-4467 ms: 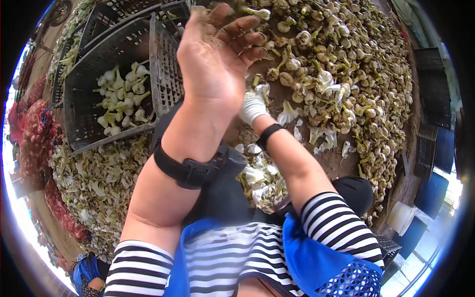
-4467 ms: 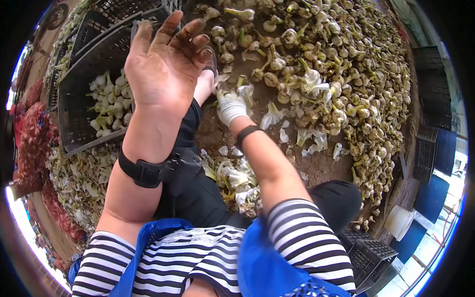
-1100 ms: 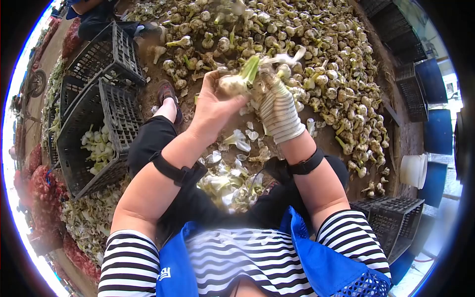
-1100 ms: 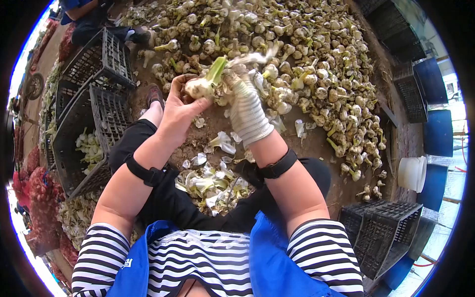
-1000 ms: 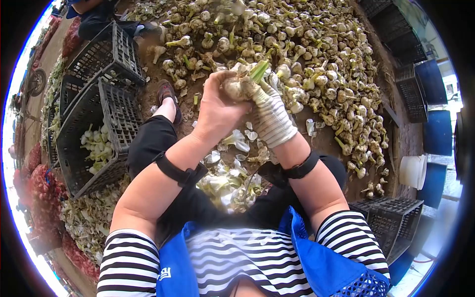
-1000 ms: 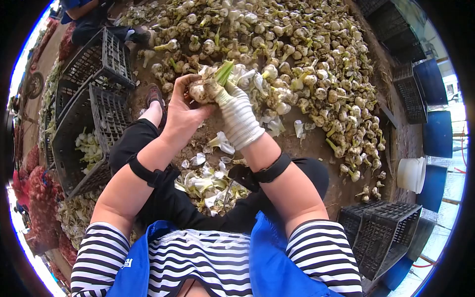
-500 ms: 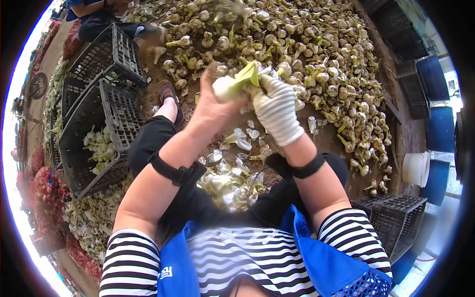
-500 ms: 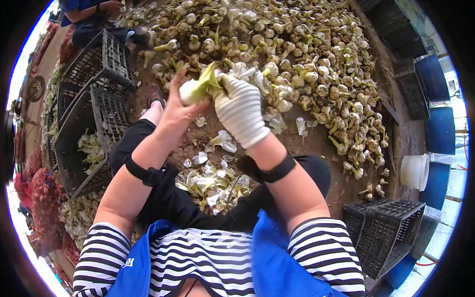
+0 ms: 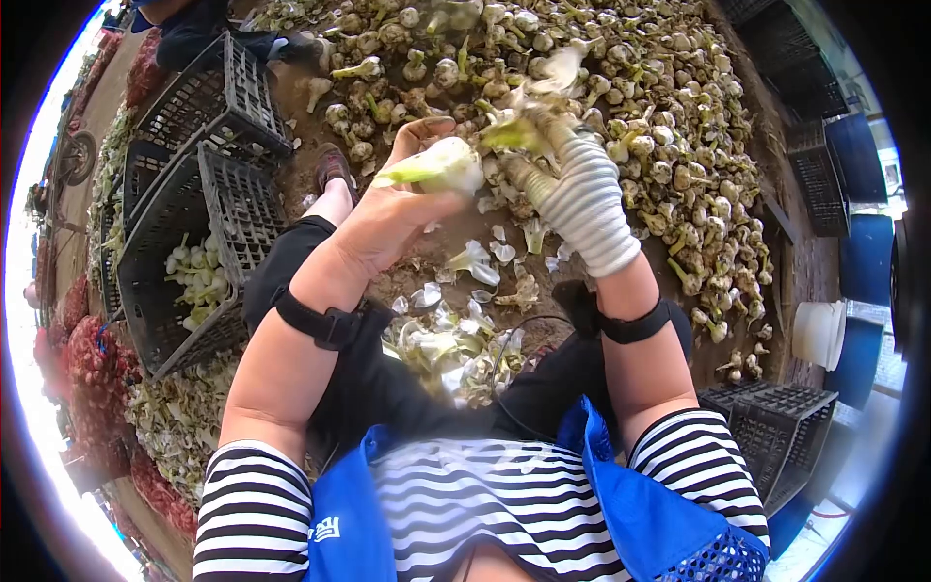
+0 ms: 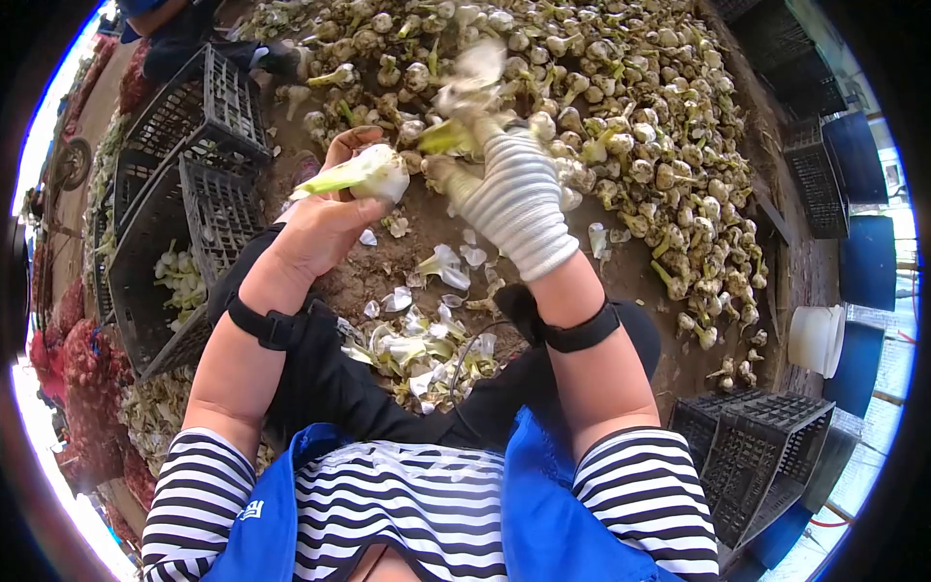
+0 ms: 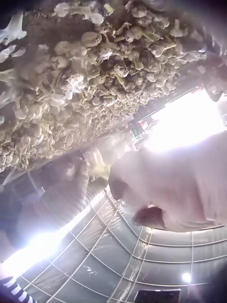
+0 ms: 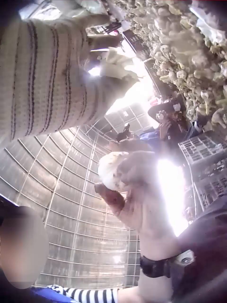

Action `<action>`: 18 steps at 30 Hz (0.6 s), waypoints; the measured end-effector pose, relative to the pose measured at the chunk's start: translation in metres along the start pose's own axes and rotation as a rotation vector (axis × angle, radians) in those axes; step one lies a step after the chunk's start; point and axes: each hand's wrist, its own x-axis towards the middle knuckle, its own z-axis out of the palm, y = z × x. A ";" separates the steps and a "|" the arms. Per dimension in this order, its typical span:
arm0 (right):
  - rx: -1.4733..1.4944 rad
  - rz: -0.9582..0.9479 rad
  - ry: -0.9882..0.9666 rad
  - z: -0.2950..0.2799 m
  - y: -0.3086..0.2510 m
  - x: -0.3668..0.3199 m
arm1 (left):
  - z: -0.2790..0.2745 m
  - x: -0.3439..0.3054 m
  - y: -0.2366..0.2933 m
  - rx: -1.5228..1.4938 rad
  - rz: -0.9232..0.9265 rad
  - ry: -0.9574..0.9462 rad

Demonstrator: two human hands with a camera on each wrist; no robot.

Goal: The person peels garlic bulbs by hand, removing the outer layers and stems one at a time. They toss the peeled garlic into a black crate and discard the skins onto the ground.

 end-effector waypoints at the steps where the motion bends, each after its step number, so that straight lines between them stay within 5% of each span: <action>1: 0.433 0.118 -0.123 -0.009 -0.009 -0.001 | 0.001 0.000 -0.002 0.119 0.034 0.005; 2: 0.866 0.237 -0.244 -0.012 -0.014 -0.002 | 0.002 0.001 -0.003 0.239 0.069 0.011; 4: 0.598 0.213 -0.371 -0.008 -0.020 -0.009 | 0.012 0.000 -0.003 0.655 0.120 0.017; 7: 0.745 0.192 -0.269 0.008 -0.013 -0.007 | 0.010 0.001 -0.012 0.870 0.273 0.042; 9: 0.884 0.328 -0.341 0.009 -0.004 -0.002 | 0.013 -0.001 -0.004 0.570 -0.023 0.021; 12: 1.218 0.715 -0.443 0.001 0.003 0.003 | 0.007 0.001 -0.002 0.168 -0.002 0.002; 16: 0.944 0.341 -0.259 0.004 -0.007 -0.004 | 0.004 0.002 -0.004 0.052 0.037 0.056; 18: 0.872 0.333 -0.418 0.003 -0.005 -0.009 | -0.001 0.002 -0.005 0.081 0.034 0.067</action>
